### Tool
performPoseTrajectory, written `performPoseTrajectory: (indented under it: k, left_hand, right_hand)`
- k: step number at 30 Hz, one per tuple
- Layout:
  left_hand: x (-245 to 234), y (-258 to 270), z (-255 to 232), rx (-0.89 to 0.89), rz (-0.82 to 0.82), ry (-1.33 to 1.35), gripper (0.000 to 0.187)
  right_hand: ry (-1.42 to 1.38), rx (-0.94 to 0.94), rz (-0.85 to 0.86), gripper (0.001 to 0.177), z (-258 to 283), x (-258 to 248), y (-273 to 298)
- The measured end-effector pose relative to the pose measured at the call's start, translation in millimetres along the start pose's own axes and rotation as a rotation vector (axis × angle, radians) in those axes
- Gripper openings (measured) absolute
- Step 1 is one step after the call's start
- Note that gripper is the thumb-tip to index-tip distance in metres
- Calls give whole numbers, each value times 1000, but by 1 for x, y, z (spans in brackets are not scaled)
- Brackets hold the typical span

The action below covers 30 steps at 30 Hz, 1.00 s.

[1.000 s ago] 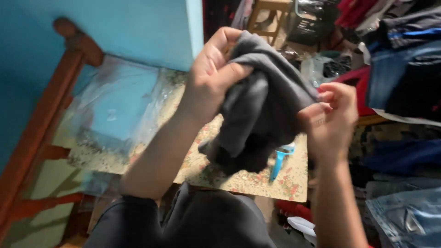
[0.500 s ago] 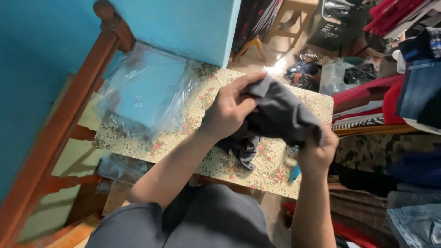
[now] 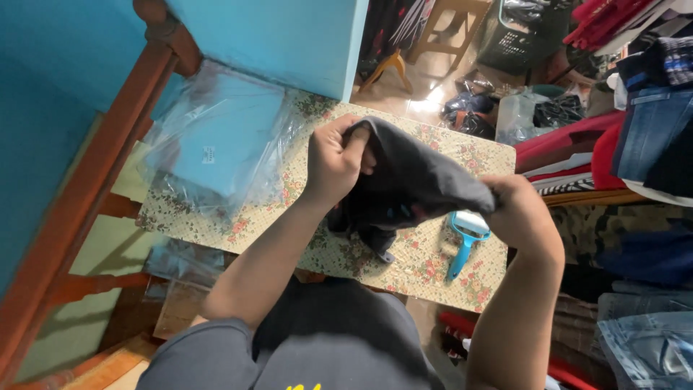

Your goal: Using a lint roller to remove debris and lint from a grey t-shirt laid out on a table.

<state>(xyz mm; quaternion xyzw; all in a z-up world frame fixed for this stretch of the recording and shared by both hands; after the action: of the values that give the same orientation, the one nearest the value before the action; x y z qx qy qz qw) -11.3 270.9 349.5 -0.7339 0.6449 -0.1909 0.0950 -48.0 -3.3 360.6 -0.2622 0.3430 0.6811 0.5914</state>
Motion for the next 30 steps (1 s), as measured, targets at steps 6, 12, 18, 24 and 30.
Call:
performPoseTrajectory:
  k: [6, 12, 18, 24, 30]
  left_hand:
    - [0, -11, -13, 161, 110, -420, 34]
    - [9, -8, 0, 265, 110, -543, 31]
    - [43, 24, 27, 223, 235, -470, 31]
    - [118, 88, 54, 258, 663, -548, 34]
    - [114, 89, 61, 19, 691, -299, 36]
  right_hand:
    - [-469, -217, -302, 23, -18, -31, -11]
    - [-509, -249, -359, 21, -33, -29, -12]
    - [41, -233, -131, 63, -39, 7, -19]
    - [-17, -414, 219, 106, 9, 53, 10]
    - [-136, -230, 307, 46, -19, 90, -4]
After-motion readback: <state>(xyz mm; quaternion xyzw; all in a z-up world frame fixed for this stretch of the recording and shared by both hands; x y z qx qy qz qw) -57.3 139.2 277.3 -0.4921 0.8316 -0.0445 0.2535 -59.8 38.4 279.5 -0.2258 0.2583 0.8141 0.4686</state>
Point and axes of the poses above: each hand's wrist, its own y-axis away from the middle knuckle, its own x-axis out of the palm, z = x × y, the point moved 8 cm from there along -y, towards the middle knuckle, and after that the axes turned 6 degrees about x, right-handed, at the moved point
